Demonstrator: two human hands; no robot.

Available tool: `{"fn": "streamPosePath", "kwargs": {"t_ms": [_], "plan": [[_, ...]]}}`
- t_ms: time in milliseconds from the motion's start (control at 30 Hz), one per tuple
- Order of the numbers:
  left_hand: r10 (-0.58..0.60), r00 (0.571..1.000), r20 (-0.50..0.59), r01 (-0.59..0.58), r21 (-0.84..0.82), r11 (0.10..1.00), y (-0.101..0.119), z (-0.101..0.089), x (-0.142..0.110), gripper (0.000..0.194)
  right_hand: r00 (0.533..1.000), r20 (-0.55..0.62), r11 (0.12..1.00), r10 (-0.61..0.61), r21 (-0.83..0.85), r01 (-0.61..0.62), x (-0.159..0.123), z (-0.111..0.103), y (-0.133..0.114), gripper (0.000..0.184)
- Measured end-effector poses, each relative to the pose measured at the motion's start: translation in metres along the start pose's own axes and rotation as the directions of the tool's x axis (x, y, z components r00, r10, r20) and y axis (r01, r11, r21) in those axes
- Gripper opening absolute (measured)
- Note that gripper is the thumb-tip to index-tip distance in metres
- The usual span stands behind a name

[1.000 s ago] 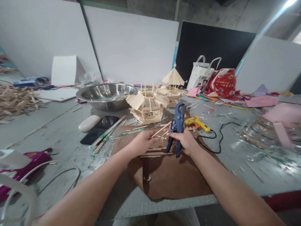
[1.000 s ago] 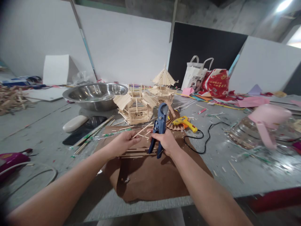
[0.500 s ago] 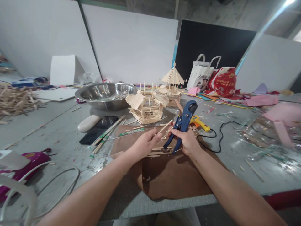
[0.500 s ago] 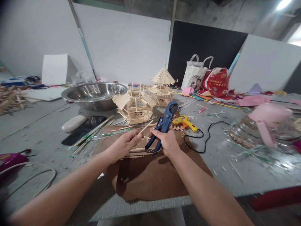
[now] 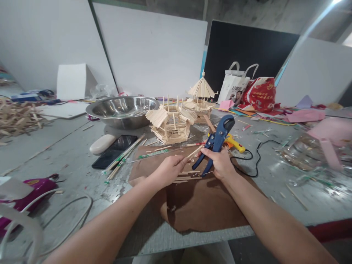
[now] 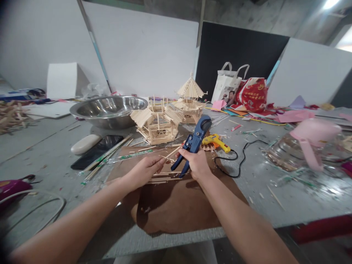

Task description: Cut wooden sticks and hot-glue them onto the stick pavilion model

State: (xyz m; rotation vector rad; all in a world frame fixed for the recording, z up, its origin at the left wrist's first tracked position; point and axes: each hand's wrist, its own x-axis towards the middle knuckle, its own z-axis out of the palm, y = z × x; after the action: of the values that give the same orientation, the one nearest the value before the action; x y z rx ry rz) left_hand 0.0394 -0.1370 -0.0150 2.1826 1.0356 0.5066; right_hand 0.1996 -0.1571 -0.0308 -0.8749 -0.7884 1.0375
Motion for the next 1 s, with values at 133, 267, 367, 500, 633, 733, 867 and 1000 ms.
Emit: {"fn": "streamPosePath", "kwargs": {"t_ms": [133,267,367,500,633,733,867,1000], "plan": [[-0.012,0.999,0.032,0.014,-0.055,0.998,0.0003,0.0004,-0.0007,0.044,1.0,0.004,1.0,-0.008,-0.021,0.008,-0.0004,0.0008,0.0006,0.027],[-0.02,0.998,0.052,0.024,-0.067,0.997,0.0012,-0.0006,-0.001,0.04,1.0,0.019,0.999,-0.017,-0.036,0.018,-0.0015,0.0009,0.0003,0.027],[-0.015,0.998,0.054,0.017,-0.041,0.999,0.0024,-0.0019,-0.0013,0.036,0.999,0.035,0.999,-0.024,-0.043,0.025,-0.0018,0.0007,-0.0001,0.028],[-0.005,0.999,0.046,0.005,-0.015,1.0,0.0039,-0.003,-0.0014,0.034,0.998,0.051,0.998,-0.034,-0.05,0.037,-0.002,0.0003,0.0003,0.029],[0.019,0.999,0.035,-0.02,0.019,1.0,0.0036,-0.0032,-0.0011,0.033,0.997,0.056,0.996,-0.057,-0.062,0.06,-0.0023,0.0002,0.0012,0.027],[0.028,0.999,0.028,-0.029,0.035,0.999,0.0022,-0.0021,-0.0008,0.035,0.998,0.036,0.996,-0.054,-0.068,0.056,-0.0025,0.0006,0.0017,0.027],[0.033,0.999,-0.008,-0.033,0.039,0.999,0.0,0.0014,-0.0008,0.034,1.0,-0.01,0.999,-0.02,-0.05,0.02,-0.0012,0.001,0.0015,0.027],[0.049,0.992,-0.12,-0.047,0.021,0.999,-0.0011,0.0044,-0.0009,0.027,0.999,-0.05,1.0,-0.003,0.004,0.003,0.0015,-0.0003,0.0003,0.027]]}}
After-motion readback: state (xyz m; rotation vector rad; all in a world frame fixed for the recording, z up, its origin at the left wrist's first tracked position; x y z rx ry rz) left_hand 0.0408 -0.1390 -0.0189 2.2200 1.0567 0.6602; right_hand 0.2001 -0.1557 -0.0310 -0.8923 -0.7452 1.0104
